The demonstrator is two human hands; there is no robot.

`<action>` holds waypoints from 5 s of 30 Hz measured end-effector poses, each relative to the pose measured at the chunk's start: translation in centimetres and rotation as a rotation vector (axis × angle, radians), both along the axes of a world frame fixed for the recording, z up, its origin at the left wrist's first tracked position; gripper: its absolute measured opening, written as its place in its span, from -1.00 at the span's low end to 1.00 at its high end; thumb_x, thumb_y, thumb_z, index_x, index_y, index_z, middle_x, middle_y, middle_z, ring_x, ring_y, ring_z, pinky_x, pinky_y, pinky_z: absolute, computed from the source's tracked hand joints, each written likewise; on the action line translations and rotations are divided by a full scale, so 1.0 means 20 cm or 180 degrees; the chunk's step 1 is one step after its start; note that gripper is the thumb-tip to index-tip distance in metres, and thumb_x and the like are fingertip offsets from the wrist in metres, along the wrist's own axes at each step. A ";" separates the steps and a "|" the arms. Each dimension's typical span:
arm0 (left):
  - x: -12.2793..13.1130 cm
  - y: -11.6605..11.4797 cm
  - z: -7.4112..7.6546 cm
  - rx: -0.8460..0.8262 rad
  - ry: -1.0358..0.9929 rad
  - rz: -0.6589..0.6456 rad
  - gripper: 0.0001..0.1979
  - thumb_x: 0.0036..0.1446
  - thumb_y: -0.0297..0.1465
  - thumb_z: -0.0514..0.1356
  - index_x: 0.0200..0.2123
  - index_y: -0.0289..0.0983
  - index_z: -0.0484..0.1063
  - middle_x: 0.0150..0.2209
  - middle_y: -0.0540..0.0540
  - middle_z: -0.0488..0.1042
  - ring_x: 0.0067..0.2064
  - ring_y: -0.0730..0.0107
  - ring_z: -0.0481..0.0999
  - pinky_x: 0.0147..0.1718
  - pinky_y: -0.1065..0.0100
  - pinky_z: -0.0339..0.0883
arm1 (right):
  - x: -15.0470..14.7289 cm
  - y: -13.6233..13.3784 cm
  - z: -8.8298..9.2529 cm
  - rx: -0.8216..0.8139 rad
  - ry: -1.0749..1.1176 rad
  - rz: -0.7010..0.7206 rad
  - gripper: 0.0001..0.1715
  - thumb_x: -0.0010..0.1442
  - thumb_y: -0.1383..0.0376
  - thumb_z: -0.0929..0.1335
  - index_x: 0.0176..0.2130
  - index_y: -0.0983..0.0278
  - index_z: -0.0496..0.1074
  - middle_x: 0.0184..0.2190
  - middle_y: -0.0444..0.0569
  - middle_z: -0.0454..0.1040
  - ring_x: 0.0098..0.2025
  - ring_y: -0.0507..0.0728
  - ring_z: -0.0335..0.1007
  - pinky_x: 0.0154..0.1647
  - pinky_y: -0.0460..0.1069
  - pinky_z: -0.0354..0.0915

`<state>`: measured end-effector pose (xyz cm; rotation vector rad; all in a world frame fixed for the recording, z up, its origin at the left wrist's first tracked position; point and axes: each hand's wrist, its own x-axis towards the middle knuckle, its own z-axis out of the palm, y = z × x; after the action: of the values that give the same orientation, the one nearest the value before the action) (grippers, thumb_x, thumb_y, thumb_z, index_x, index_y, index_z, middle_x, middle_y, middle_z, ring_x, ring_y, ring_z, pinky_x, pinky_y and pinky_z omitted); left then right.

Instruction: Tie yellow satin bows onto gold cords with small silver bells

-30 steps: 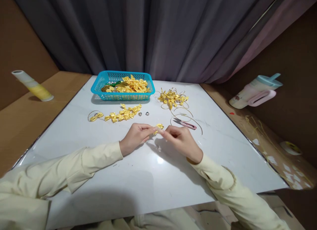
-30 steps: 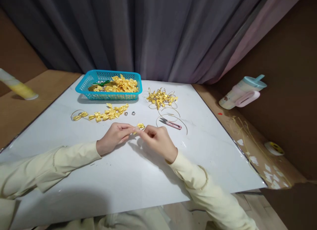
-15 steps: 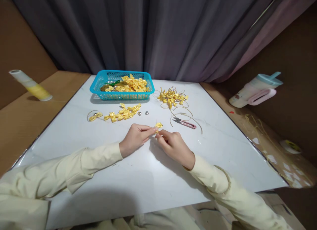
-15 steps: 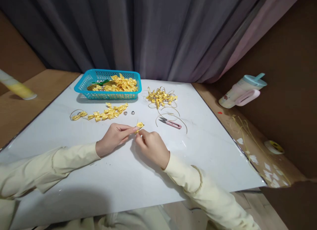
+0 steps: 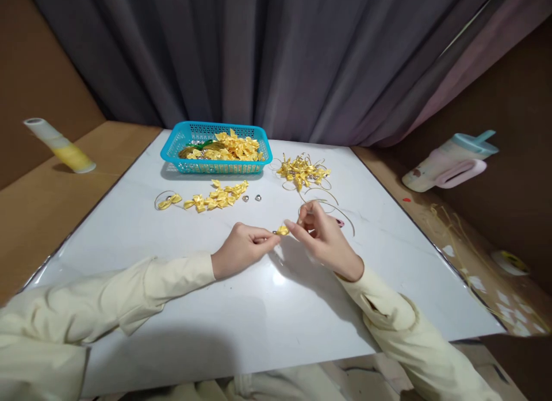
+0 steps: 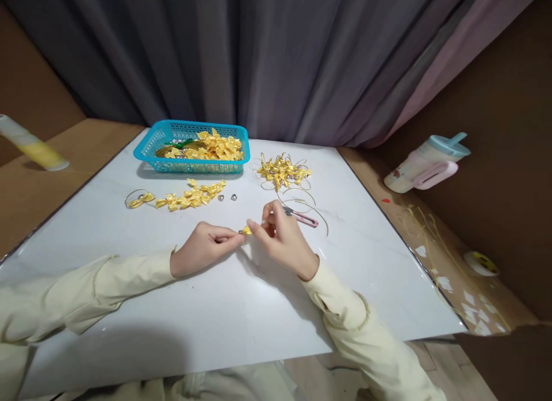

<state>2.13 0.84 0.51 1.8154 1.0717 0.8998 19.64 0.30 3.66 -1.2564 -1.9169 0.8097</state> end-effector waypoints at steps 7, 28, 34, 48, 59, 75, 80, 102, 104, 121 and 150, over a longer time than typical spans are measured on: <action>-0.01 -0.02 -0.04 0.0871 0.0250 -0.0418 -0.62 0.09 -0.41 0.05 -0.75 -0.32 0.17 -0.71 0.12 -0.11 -0.64 0.61 -0.12 -0.67 0.48 -0.11 | -0.03 0.00 -0.04 -0.1116 0.1130 0.0570 -0.59 0.10 0.20 0.34 -0.26 0.18 -0.03 -0.62 -0.34 0.20 -0.61 -0.06 0.10 -0.56 -0.14 0.03; 0.00 0.00 -0.03 -0.0027 0.0146 -0.0606 -0.69 0.04 -0.38 0.08 -0.70 -0.33 0.18 -0.71 0.13 -0.03 -0.62 0.63 -0.04 -0.65 0.51 -0.12 | -0.04 0.01 -0.05 -0.1543 0.1662 0.0245 -0.51 -0.06 0.34 0.40 -0.29 0.17 0.00 -0.73 -0.40 0.19 -0.70 -0.10 0.00 -0.66 -0.19 -0.05; 0.00 0.00 -0.02 0.0009 0.0065 -0.0559 -0.68 0.05 -0.38 0.09 -0.71 -0.33 0.19 -0.72 0.13 -0.04 -0.63 0.63 -0.06 -0.65 0.49 -0.12 | -0.05 0.02 -0.06 -0.2001 0.2034 -0.0085 -0.48 -0.13 0.38 0.43 -0.32 0.18 0.02 -0.73 -0.36 0.25 -0.70 -0.09 0.04 -0.70 -0.21 -0.11; -0.01 0.00 -0.04 -0.0143 0.0084 -0.0530 -0.72 0.02 -0.39 0.11 -0.68 -0.35 0.28 -0.72 0.13 -0.02 -0.62 0.63 -0.05 -0.65 0.49 -0.12 | 0.03 0.08 -0.04 -0.1641 0.2055 -0.0413 -0.51 -0.15 0.39 0.42 -0.34 0.18 0.04 -0.74 -0.35 0.22 -0.71 -0.09 0.03 -0.71 -0.20 -0.15; -0.01 0.02 -0.02 -0.0653 0.0204 -0.0649 -0.89 -0.21 -0.52 0.05 -0.71 -0.35 0.23 -0.69 0.12 0.02 -0.58 0.60 -0.01 -0.62 0.50 -0.08 | 0.03 0.06 0.00 -0.1182 0.2025 -0.0420 -0.50 -0.12 0.41 0.41 -0.34 0.17 0.02 -0.75 -0.37 0.27 -0.70 -0.09 0.06 -0.69 -0.20 -0.04; -0.01 0.00 0.01 -0.0673 0.0116 -0.0807 -0.74 0.09 -0.32 0.09 -0.58 -0.33 0.31 -0.74 0.12 0.20 -0.66 0.60 0.15 -0.61 0.51 0.06 | 0.07 0.08 0.01 -0.0581 0.1535 -0.0461 -0.53 -0.02 0.25 0.43 -0.25 0.16 0.07 -0.68 -0.31 0.32 -0.67 -0.05 0.12 -0.66 -0.15 0.01; -0.01 0.01 0.02 -0.1026 -0.0149 -0.1106 -0.74 0.15 -0.27 0.07 -0.46 -0.32 0.36 -0.68 0.08 0.33 -0.68 0.61 0.21 -0.62 0.52 0.12 | 0.07 0.08 -0.01 -0.0396 0.1033 -0.0532 -0.48 0.00 0.14 0.42 -0.12 0.19 0.14 -0.53 -0.12 0.49 -0.55 0.02 0.33 -0.56 -0.09 0.18; 0.00 0.06 -0.02 -0.1843 -0.0809 -0.1066 -0.73 0.20 -0.24 0.00 -0.43 -0.32 0.22 -0.66 0.05 0.38 -0.72 0.65 0.13 -0.69 0.52 -0.04 | 0.05 0.09 0.02 -0.1258 0.2067 -0.0353 -0.46 -0.08 0.19 0.47 -0.16 0.24 0.20 -0.50 -0.07 0.53 -0.50 0.12 0.49 -0.65 -0.12 0.24; 0.00 0.06 -0.01 -0.1929 -0.0815 -0.1029 -0.73 0.20 -0.24 -0.01 -0.44 -0.31 0.21 -0.68 0.05 0.37 -0.73 0.65 0.12 -0.71 0.52 -0.07 | 0.05 0.08 0.02 -0.1307 0.2087 -0.0286 -0.46 -0.08 0.19 0.47 -0.16 0.23 0.19 -0.50 -0.09 0.52 -0.50 0.12 0.49 -0.66 -0.12 0.24; -0.03 0.08 0.04 -0.1332 -0.0314 -0.1251 -0.76 0.07 -0.31 0.13 -0.45 -0.38 0.46 -0.68 0.06 0.24 -0.59 0.55 0.21 -0.58 0.46 0.11 | -0.03 0.12 0.06 -0.1112 0.1124 0.0152 -0.55 0.02 0.14 0.40 -0.16 0.24 0.19 -0.47 -0.06 0.54 -0.51 0.07 0.45 -0.62 -0.12 0.22; -0.02 0.10 0.04 -0.1665 -0.0724 -0.0978 -0.71 0.08 -0.30 0.15 -0.28 -0.40 0.55 -0.32 -0.21 0.55 -0.35 0.42 0.44 -0.60 0.56 0.18 | 0.43 -0.03 0.06 0.0623 -0.1900 -0.0284 -0.73 0.28 0.28 0.12 -0.22 0.33 0.33 -0.51 -0.03 0.37 -0.54 0.03 0.29 -0.49 -0.09 0.19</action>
<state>1.65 2.88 1.27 1.3540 0.7657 0.5573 28.27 -0.22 4.90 -1.5621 -2.3060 0.1932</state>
